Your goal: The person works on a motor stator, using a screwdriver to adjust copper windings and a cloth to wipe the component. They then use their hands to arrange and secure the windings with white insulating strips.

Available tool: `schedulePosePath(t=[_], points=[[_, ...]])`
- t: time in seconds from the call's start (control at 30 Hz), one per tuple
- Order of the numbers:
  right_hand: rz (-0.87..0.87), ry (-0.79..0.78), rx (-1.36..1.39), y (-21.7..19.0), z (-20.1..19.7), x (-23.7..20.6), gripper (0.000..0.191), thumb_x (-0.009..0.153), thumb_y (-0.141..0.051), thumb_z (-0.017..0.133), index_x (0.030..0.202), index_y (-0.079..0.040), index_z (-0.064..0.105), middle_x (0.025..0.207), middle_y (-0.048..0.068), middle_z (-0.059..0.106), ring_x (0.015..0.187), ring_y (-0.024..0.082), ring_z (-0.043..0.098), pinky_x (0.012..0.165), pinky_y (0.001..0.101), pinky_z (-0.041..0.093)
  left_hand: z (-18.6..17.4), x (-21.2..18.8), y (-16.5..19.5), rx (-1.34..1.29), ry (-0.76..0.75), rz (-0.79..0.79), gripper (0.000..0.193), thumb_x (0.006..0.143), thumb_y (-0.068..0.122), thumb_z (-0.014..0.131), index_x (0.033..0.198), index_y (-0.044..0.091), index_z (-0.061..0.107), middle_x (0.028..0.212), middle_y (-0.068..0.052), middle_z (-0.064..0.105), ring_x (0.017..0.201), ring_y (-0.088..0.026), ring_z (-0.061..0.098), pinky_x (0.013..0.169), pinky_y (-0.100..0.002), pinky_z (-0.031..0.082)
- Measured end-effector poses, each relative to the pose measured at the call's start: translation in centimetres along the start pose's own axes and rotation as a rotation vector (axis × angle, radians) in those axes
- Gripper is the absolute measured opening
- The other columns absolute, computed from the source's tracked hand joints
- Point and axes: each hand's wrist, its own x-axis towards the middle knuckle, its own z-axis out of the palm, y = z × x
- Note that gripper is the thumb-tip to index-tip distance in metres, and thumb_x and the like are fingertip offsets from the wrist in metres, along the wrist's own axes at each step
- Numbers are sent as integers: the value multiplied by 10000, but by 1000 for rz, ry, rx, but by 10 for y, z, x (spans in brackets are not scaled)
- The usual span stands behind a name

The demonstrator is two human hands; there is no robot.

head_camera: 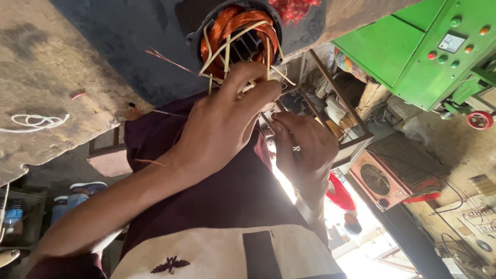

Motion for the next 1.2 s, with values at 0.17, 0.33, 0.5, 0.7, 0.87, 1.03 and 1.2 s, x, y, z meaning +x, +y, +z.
schedulePosePath(t=[0.17, 0.33, 0.5, 0.7, 0.87, 1.03, 1.2], points=[[-57, 90, -102, 1, 4, 21, 118, 1003, 31, 709, 1098, -40, 700, 964, 87, 716, 704, 173, 659, 632, 314, 512, -1, 0, -1, 23, -6, 5, 387, 912, -79, 674, 1270, 61, 626, 1298, -105, 561, 916, -263, 738, 723, -347, 615], [-107, 18, -175, 0, 1, 17, 150, 913, 12, 768, 1029, -73, 725, 876, 60, 670, 686, 192, 626, 629, 362, 493, -1, -2, -2, 47, 3, 9, 369, 919, -74, 692, 1258, 65, 653, 1286, -99, 565, 881, -251, 732, 706, -338, 610], [-56, -49, -263, 9, 7, 17, 123, 952, 20, 741, 1021, -68, 690, 922, 111, 651, 775, 281, 647, 688, 387, 524, 1, 0, -4, 10, 4, 25, 330, 954, -55, 701, 1260, 58, 651, 1307, -111, 559, 839, -220, 739, 688, -309, 623], [47, 101, -167, 13, 3, 11, 58, 1082, 1, 676, 1122, -41, 684, 1055, 74, 736, 832, 224, 691, 683, 356, 532, 0, -1, -4, 62, -40, 14, 385, 894, -80, 686, 1251, 63, 664, 1263, -110, 571, 774, -213, 717, 623, -321, 586], [-95, 47, -305, 9, 6, 14, 195, 910, 20, 716, 1092, -34, 675, 1058, 110, 709, 991, 299, 681, 866, 454, 540, -2, -1, -1, 145, 38, 55, 316, 983, -45, 687, 1274, 47, 607, 1312, -88, 574, 878, -206, 735, 697, -301, 594], [-214, 291, -252, 2, 12, 9, 338, 945, 26, 845, 1202, 4, 627, 1140, 139, 655, 1065, 290, 654, 891, 401, 566, -3, -4, 2, 216, 19, 61, 361, 976, -43, 672, 1320, 22, 587, 1324, -106, 579, 903, -209, 738, 725, -300, 602], [-355, 234, -247, 21, 28, 16, 240, 949, 63, 804, 1109, -3, 638, 1047, 116, 663, 932, 248, 680, 763, 365, 569, 0, -4, -3, 180, 45, 96, 263, 1038, -11, 672, 1289, 18, 597, 1302, -97, 578, 971, -179, 748, 758, -243, 620]])
